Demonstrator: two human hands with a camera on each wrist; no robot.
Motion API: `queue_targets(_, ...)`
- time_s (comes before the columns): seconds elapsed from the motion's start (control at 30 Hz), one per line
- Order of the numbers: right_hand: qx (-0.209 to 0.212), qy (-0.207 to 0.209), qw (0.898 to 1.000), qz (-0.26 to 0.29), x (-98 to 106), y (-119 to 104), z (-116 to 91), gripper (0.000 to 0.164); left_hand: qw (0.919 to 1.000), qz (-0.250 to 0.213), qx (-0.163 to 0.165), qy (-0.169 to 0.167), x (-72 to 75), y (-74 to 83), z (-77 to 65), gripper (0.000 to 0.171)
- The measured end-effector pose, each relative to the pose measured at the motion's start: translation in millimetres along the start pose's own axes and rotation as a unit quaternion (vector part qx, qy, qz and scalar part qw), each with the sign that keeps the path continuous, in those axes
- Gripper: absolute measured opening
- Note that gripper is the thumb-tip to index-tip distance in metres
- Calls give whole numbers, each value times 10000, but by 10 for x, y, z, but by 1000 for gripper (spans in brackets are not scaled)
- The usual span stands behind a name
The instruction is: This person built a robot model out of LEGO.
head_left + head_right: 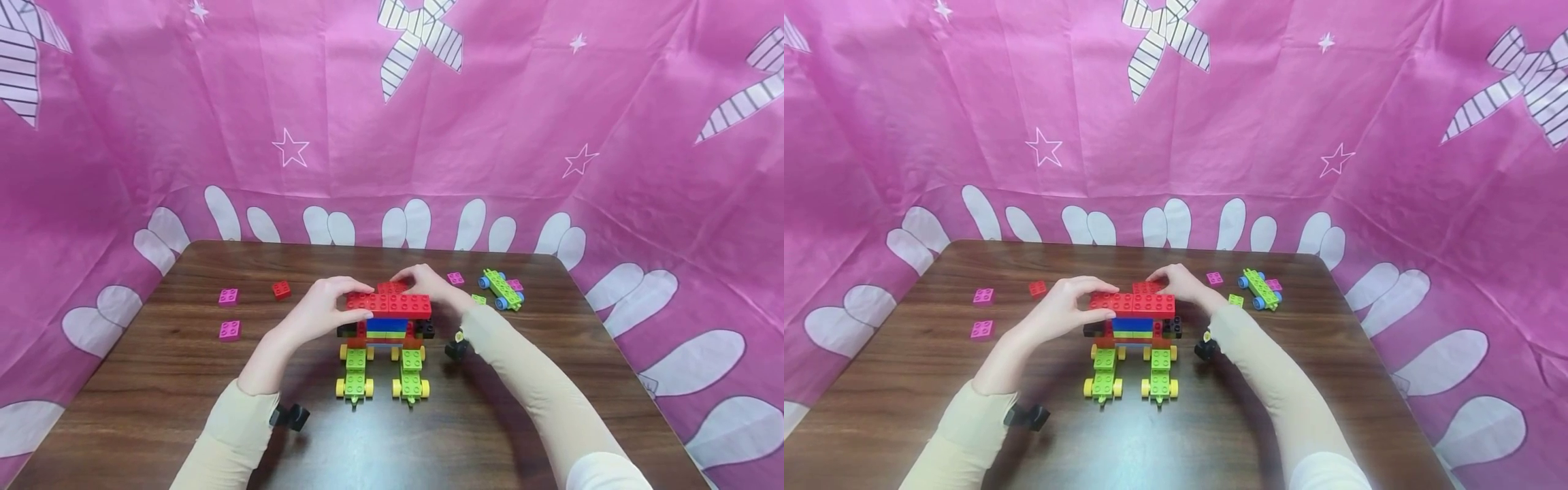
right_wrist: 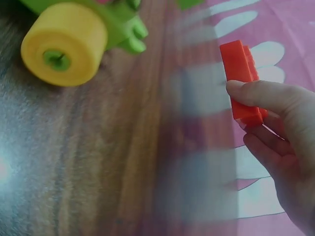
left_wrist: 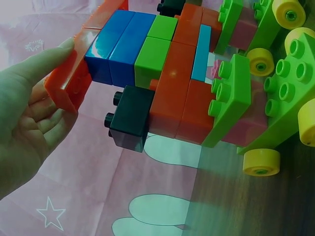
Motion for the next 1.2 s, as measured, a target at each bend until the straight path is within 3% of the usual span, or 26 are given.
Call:
queue_targets(0.2,583,204,9973,-387,111,-151,-28,40,10000,28,41,-41,5,12,3,39)
queue_targets(0.37,1221,443,9872,-927,208,-284,-53,36,10000,23,22,-48,9,26,1,41)
queue_targets(0.5,1499,634,9787,-1254,295,-421,-96,37,10000,11,-24,-40,15,38,-1,42)
queue_targets(0.63,1591,858,9728,-1449,372,-581,-172,40,10000,-39,13,-70,26,55,4,43)
queue_targets(0.8,1590,1030,9733,-1298,426,-749,-280,43,9999,-128,0,-44,64,96,29,45)
queue_targets(1.03,1696,1103,9736,-1053,434,-966,-464,45,9992,-160,28,360,125,133,64,47)
queue_targets(1.2,1818,1046,9717,-1086,400,-1094,-622,42,9981,-120,219,565,130,146,61,60)
Point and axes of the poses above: each hand's wrist, its own z-axis towards the middle knuckle, its own x-axis out of the back of the hand, y = z × x, the point moved 1 cm from there along z, towards the middle knuckle, and after that the axes turned 6 degrees about x, right-handed, at the moved point
